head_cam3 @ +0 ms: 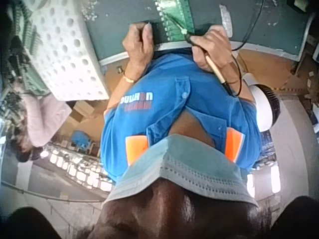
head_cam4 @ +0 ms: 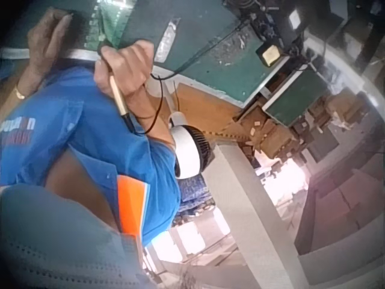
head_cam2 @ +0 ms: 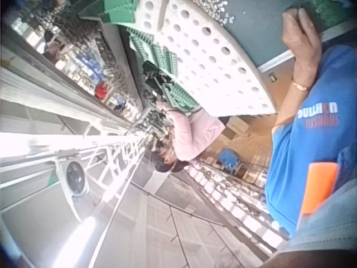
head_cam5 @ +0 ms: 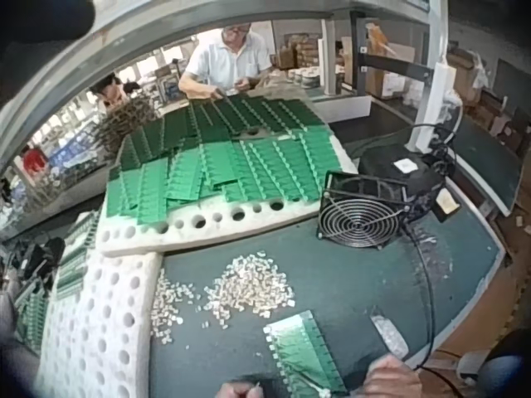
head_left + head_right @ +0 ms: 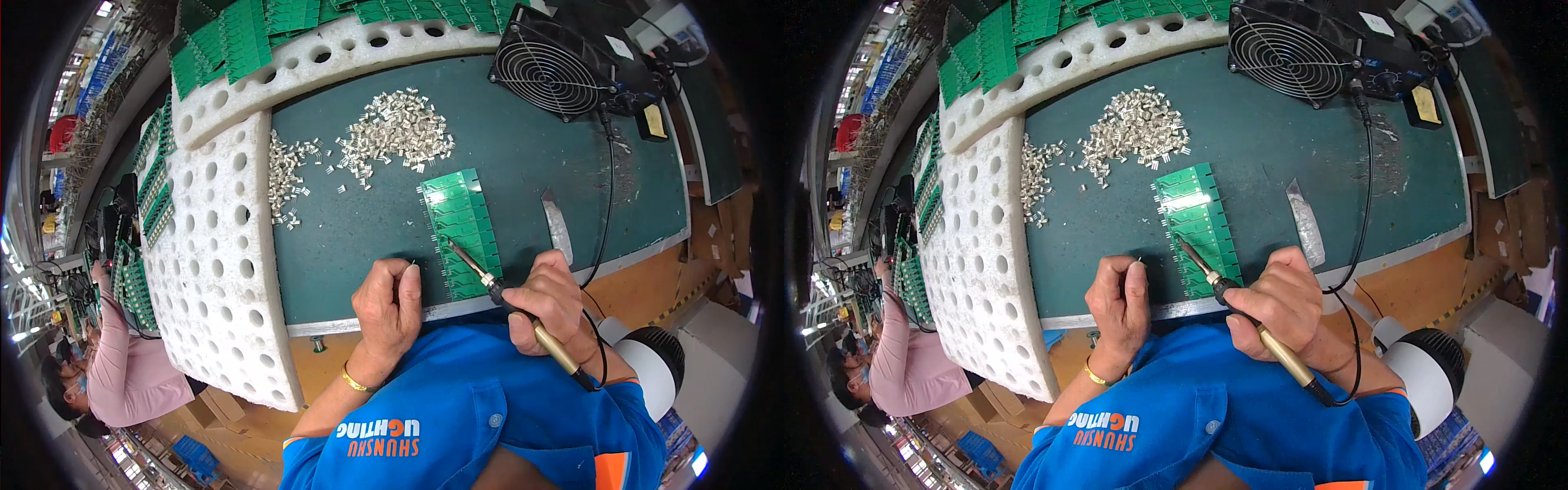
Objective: The person solders electronic components onto circuit board strips using a soldering iron and solder wire, sets the completed strip aside, and solders components onto another circuit board strip.
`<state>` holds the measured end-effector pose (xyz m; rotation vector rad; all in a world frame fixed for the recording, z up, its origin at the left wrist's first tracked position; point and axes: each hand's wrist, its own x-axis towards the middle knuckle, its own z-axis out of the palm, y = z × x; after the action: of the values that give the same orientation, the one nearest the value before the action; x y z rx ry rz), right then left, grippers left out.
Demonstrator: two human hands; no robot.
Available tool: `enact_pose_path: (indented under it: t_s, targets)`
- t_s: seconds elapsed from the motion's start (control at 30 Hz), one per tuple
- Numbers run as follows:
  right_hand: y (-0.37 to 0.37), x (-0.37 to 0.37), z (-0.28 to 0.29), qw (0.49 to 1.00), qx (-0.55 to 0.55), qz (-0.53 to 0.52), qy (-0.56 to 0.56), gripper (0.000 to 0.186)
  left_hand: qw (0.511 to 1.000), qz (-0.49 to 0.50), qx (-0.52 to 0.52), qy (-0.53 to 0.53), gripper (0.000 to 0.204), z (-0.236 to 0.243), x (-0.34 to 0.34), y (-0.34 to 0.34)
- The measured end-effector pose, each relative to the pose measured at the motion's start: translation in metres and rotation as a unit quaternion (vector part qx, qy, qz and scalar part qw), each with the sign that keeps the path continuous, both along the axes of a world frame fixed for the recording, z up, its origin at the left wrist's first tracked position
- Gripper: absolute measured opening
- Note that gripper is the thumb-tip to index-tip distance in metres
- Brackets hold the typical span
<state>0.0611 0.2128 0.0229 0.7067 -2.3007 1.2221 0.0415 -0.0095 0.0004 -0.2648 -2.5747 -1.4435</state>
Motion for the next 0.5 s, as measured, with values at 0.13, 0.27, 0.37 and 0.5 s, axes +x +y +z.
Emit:
enact_pose_path:
  t_s: [0.13, 0.27, 0.37, 0.5]
  targets:
    - [-0.001, -0.003, -0.002, 1.0, -0.02, -0.006, 0.02, 0.021, 0.999, -0.025, 0.032, -0.005, 0.019, 0.001, -0.002, -0.003]
    - [-0.003, -0.007, -0.008, 0.998, -0.05, -0.001, 0.04, 0.027, 0.997, -0.028, 0.054, -0.043, 0.019, 0.005, 0.0, -0.005]
    - [-0.001, -0.008, -0.007, 0.998, -0.052, 0.024, 0.034, 0.032, 0.974, -0.084, 0.141, -0.156, 0.016, 0.024, 0.004, 0.0]
    - [-0.004, -0.002, -0.002, 0.995, -0.093, 0.02, -0.029, 0.033, 0.928, -0.165, 0.239, -0.233, 0.015, 0.035, 0.003, 0.009]
